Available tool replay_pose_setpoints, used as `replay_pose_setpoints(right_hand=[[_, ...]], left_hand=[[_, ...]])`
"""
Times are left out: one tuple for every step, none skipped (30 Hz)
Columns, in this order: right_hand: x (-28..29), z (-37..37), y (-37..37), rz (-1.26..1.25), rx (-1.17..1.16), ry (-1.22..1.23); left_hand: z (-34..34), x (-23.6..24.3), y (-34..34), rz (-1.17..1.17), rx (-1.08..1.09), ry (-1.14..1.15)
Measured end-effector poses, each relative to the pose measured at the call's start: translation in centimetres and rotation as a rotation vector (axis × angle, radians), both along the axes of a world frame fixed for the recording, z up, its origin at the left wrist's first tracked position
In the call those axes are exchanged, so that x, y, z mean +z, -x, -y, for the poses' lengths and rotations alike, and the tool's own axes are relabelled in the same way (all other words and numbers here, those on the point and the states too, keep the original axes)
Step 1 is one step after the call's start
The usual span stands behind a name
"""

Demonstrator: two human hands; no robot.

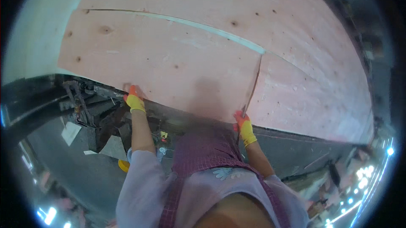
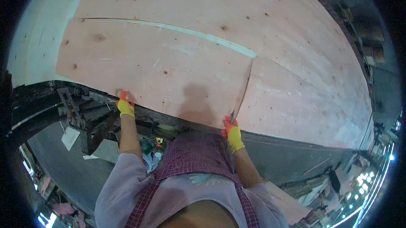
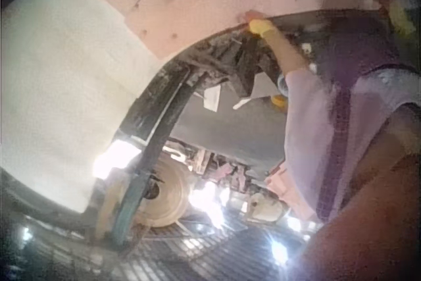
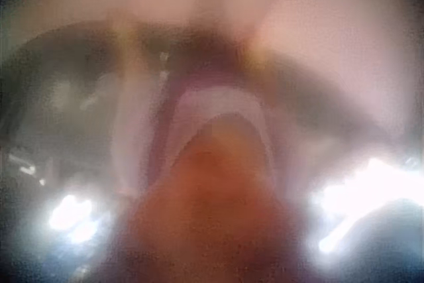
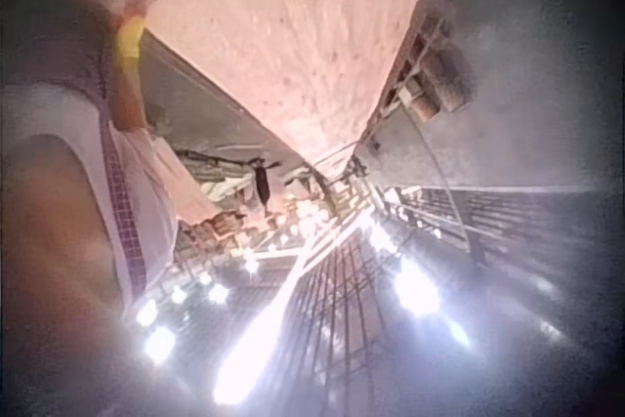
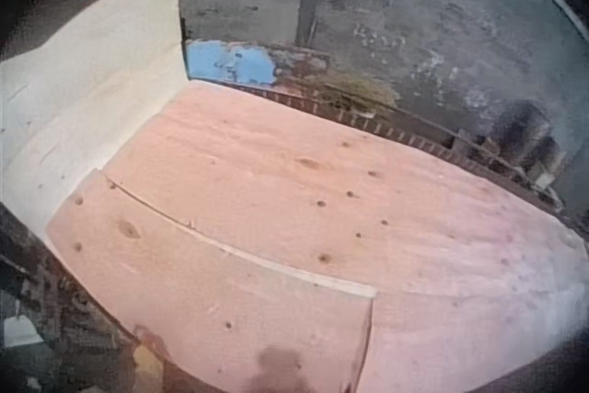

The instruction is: The person picks up wood veneer sheets from a stack, places and aligns them onto a panel, and cuts the edges using a knife.

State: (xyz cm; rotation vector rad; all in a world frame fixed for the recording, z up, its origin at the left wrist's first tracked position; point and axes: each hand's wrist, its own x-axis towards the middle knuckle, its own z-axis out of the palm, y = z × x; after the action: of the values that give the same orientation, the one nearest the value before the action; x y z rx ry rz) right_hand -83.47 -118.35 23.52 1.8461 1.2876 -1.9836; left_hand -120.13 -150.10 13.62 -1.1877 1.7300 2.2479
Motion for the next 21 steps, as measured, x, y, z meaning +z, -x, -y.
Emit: replay_pose_setpoints(right_hand=[[0.6, 1.2, -0.6, 0.166, 0.038, -0.128], [1.1, 1.9, -1.1, 0.335, 0.077, -0.254], [1.9, 2.2, -1.4, 0.304, 0.097, -0.276], [0.4, 2.7, -2.9, 0.315, 0.069, -0.281], [-2.9, 3.1, -5.0, 0.266, 0.213, -0.617], [-4.8, 3.2, -6.4, 0.214, 0.366, -0.949], [-0.9, 2.6, -4.1, 0.230, 0.393, -0.862], [0.2, 1.6, -3.7, 0.238, 0.376, -0.870], [1.0, 0.7, -3.8, 0.266, 0.407, -0.816], [1.3, 0.0, -4.3, 0.293, 0.439, -0.757], [1.2, -0.7, -4.7, 0.304, 0.422, -0.759], [1.3, -1.3, -5.1, 0.317, 0.461, -0.759], [1.4, -1.6, -5.7, 0.330, 0.501, -0.758], [1.4, -1.6, -6.2, 0.342, 0.488, -0.761], [1.1, -1.7, -6.2, 0.128, 0.363, -0.465], [1.4, -1.7, -5.7, -0.087, 0.235, -0.170], [1.7, -1.6, -4.9, -0.229, 0.133, -0.190], [1.3, -2.1, -5.1, -0.232, 0.131, -0.194], [0.8, -2.3, -5.4, -0.333, 0.245, -0.431], [0.4, -2.7, -5.5, -0.431, 0.356, -0.670], [2.3, -2.9, -4.8, -0.434, 0.350, -0.671]], left_hand=[[-0.3, 1.1, 0.1, 0.089, 0.040, 0.050], [-0.7, 1.6, -0.2, 0.092, 0.022, 0.048], [-1.1, 2.1, -0.8, -0.144, -0.064, 0.037], [-1.8, 2.5, -1.4, -0.374, -0.157, 0.011], [-2.2, 3.2, -1.6, -0.369, -0.182, -0.005], [-1.7, 3.8, -1.4, -0.243, -0.236, -0.074], [-0.5, 4.5, -0.9, -0.120, -0.275, -0.131], [0.0, 5.2, -0.2, 0.003, -0.323, -0.195], [0.2, 6.0, 0.0, 0.004, -0.342, -0.204], [0.4, 6.8, 0.1, -0.066, -0.384, -0.194], [0.7, 7.4, 0.2, -0.137, -0.425, -0.186], [1.4, 7.9, 0.6, -0.134, -0.442, -0.191], [2.3, 8.3, 1.2, -0.149, -0.431, -0.168], [2.9, 8.5, 1.7, -0.163, -0.418, -0.150], [2.9, 8.5, 2.1, -0.164, -0.431, -0.160], [3.0, 8.6, 2.4, -0.150, -0.489, -0.237], [3.0, 8.5, 2.7, -0.135, -0.546, -0.314], [4.0, 7.7, 2.9, -0.139, -0.550, -0.317], [5.1, 6.4, 3.1, -0.119, -0.567, -0.367], [5.3, 5.6, 3.3, -0.101, -0.587, -0.417], [4.7, 5.8, 3.0, -0.104, -0.593, -0.415]])
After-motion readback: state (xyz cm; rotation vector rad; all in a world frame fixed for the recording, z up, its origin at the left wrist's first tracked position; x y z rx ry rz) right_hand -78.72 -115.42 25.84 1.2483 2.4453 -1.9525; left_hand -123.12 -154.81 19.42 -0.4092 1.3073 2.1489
